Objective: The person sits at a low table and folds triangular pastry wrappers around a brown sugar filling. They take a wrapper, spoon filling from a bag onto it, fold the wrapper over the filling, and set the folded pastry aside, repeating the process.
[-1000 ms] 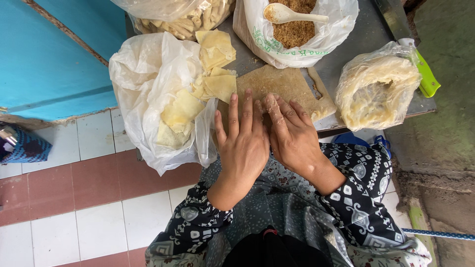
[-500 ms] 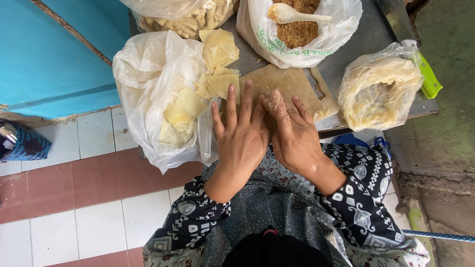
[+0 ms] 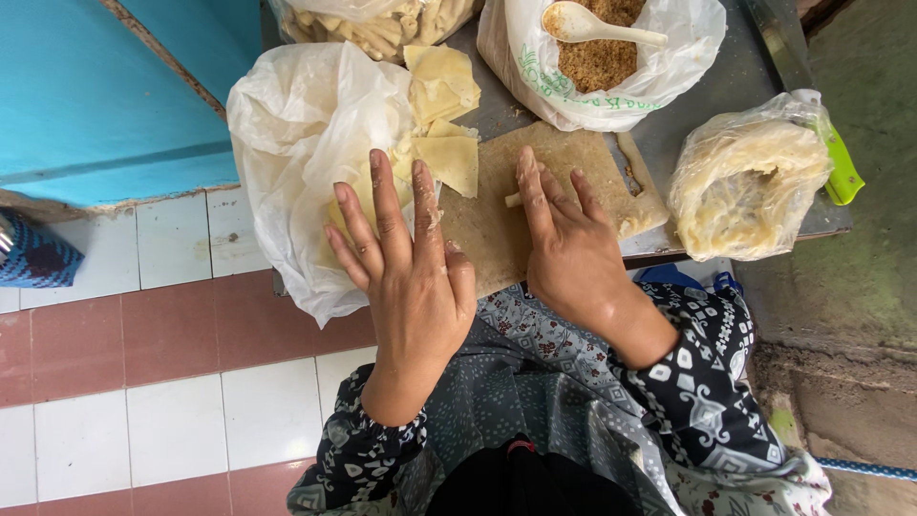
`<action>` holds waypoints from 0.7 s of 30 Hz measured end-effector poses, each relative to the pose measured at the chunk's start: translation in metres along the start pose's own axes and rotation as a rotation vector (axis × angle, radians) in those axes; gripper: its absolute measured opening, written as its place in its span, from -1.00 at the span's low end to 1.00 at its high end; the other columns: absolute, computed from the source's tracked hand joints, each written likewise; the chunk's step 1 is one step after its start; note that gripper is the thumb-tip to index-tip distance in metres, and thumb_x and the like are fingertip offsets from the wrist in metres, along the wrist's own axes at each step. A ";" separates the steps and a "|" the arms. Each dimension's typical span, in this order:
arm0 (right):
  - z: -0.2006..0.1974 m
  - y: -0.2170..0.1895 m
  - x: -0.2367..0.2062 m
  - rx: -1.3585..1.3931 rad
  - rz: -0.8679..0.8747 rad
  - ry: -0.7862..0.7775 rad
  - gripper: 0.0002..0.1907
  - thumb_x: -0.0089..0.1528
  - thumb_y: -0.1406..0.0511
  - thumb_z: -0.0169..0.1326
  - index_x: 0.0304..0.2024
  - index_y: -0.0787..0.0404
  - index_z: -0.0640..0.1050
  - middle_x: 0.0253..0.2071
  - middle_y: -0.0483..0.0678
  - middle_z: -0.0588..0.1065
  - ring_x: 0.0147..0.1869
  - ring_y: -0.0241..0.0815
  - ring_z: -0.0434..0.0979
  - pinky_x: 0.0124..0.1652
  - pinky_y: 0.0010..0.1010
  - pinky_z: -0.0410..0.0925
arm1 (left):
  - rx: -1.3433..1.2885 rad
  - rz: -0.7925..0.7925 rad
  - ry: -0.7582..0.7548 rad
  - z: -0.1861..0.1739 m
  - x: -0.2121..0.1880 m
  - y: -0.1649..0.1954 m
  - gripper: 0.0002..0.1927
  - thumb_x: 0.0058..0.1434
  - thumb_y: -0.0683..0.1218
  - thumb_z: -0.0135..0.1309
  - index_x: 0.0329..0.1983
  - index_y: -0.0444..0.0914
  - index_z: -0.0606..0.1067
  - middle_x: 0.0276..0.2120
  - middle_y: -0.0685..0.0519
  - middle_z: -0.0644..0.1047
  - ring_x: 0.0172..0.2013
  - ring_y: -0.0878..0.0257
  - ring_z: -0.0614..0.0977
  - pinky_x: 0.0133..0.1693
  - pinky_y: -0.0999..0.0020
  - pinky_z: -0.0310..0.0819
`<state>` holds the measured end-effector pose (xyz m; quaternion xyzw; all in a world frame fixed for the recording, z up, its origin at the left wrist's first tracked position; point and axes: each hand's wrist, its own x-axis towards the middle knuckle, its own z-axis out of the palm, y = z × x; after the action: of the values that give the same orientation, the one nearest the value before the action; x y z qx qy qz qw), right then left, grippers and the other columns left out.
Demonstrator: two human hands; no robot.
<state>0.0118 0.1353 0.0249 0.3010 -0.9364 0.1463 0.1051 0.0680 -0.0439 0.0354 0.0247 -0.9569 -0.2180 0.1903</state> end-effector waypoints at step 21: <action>-0.020 0.028 0.021 0.057 -0.026 0.038 -0.13 0.28 0.43 0.04 0.57 0.27 -0.04 0.34 0.15 0.43 0.52 0.12 0.29 0.47 0.10 -0.03 | -0.065 -0.105 0.131 -0.028 -0.002 -0.040 -0.23 0.26 -0.11 -0.14 0.59 -0.30 0.17 0.58 -0.24 -0.06 0.56 -0.25 -0.29 0.47 -0.32 -0.56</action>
<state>-0.0196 0.1519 0.0436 0.3131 -0.9258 0.1771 0.1162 0.0790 -0.0910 0.0405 0.0830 -0.9321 -0.2566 0.2416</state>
